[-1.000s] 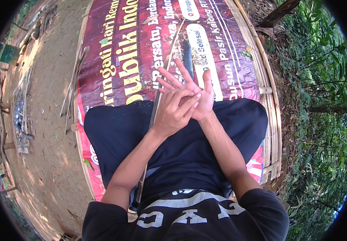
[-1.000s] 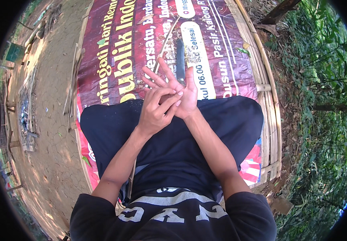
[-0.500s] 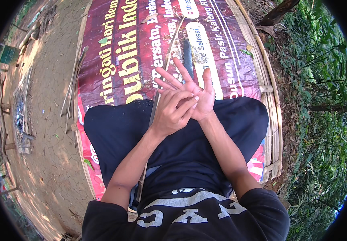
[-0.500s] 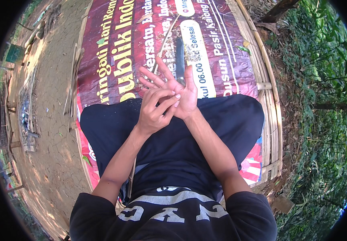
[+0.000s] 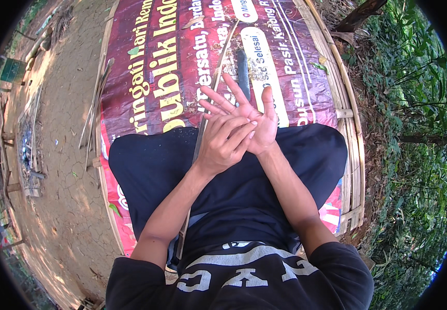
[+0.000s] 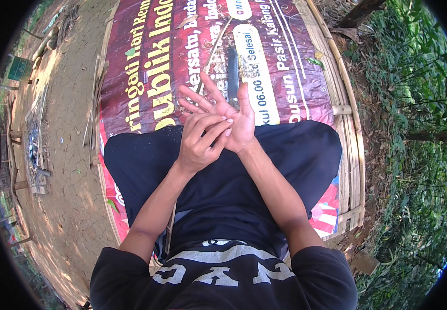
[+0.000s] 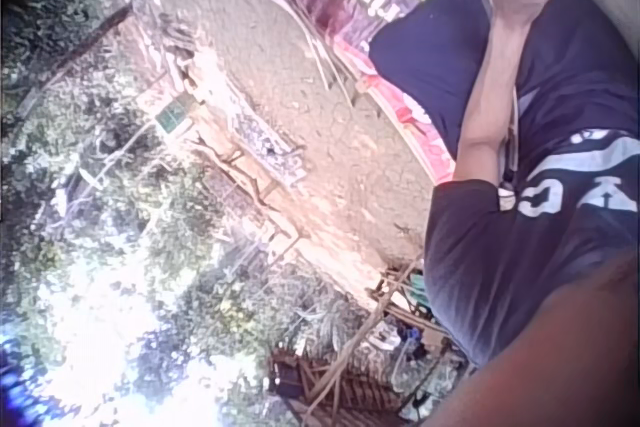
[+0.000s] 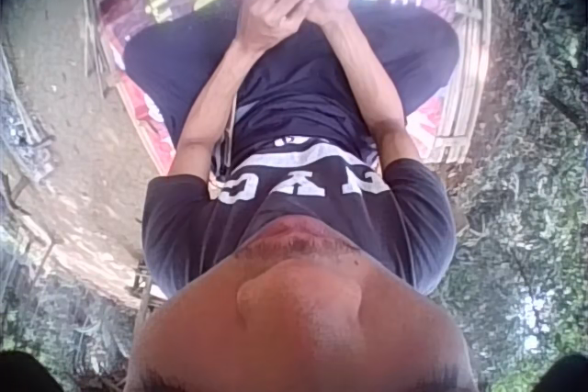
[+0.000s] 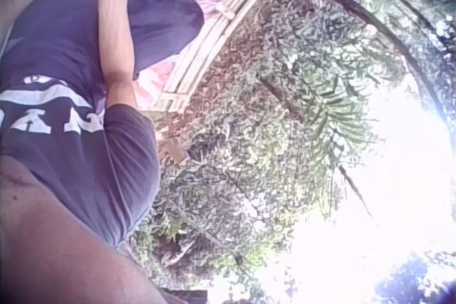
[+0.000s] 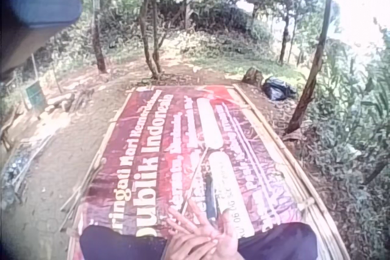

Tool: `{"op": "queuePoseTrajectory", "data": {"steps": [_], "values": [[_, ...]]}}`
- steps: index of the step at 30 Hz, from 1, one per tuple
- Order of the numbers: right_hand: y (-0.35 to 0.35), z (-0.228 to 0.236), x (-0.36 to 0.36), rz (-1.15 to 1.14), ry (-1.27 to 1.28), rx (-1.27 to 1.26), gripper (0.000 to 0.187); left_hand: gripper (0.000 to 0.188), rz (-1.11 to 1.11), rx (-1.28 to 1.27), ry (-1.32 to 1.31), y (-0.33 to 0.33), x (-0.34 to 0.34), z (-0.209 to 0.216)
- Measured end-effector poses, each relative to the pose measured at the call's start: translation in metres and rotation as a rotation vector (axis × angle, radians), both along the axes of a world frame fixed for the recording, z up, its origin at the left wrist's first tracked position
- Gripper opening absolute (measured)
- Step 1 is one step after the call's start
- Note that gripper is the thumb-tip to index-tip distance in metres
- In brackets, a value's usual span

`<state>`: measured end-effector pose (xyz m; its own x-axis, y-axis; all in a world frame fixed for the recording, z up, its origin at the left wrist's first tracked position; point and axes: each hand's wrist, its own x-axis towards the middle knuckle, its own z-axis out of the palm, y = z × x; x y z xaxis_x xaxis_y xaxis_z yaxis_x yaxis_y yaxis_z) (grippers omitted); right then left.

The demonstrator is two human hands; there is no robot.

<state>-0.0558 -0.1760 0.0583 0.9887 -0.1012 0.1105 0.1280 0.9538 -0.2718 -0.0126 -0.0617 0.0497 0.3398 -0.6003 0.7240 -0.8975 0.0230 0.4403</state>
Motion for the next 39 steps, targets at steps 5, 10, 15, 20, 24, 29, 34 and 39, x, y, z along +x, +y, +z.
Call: {"op": "queuePoseTrajectory", "data": {"steps": [5, 10, 15, 20, 24, 29, 34, 39], "values": [[-0.0005, -0.0011, -0.0004, 0.001, -0.006, -0.01, 0.094, 0.029, 0.0, -0.001, -0.005, -0.0001, -0.0003, 0.0002], [-0.0003, -0.0016, -0.0001, 0.003, -0.006, -0.016, 0.094, 0.029, 0.0, 0.0, -0.01, 0.0003, -0.0002, -0.0007], [-0.0004, -0.0014, -0.0006, 0.002, -0.009, -0.014, 0.094, 0.029, 0.0, 0.0, -0.014, 0.0004, -0.0001, 0.0006], [-0.0001, -0.0015, -0.0003, 0.002, -0.008, -0.02, 0.094, 0.029, 0.001, -0.002, -0.012, 0.0007, -0.0001, -0.0001], [0.0, -0.0021, -0.0004, -0.003, -0.006, -0.017, 0.094, 0.029, 0.007, -0.002, -0.006, 0.0003, -0.0002, -0.0003], [0.0002, -0.0033, 0.0002, -0.003, -0.014, -0.016, 0.094, 0.03, 0.009, 0.012, -0.001, 0.0007, -0.0001, -0.0003], [0.0003, -0.003, 0.0, 0.0, -0.01, -0.018, 0.094, 0.03, -0.005, 0.003, -0.016, 0.0006, 0.0008, -0.0001], [0.0001, -0.0034, 0.0, 0.006, -0.02, -0.01, 0.094, 0.03, -0.015, -0.006, -0.034, 0.0014, 0.0012, -0.0012]]}}
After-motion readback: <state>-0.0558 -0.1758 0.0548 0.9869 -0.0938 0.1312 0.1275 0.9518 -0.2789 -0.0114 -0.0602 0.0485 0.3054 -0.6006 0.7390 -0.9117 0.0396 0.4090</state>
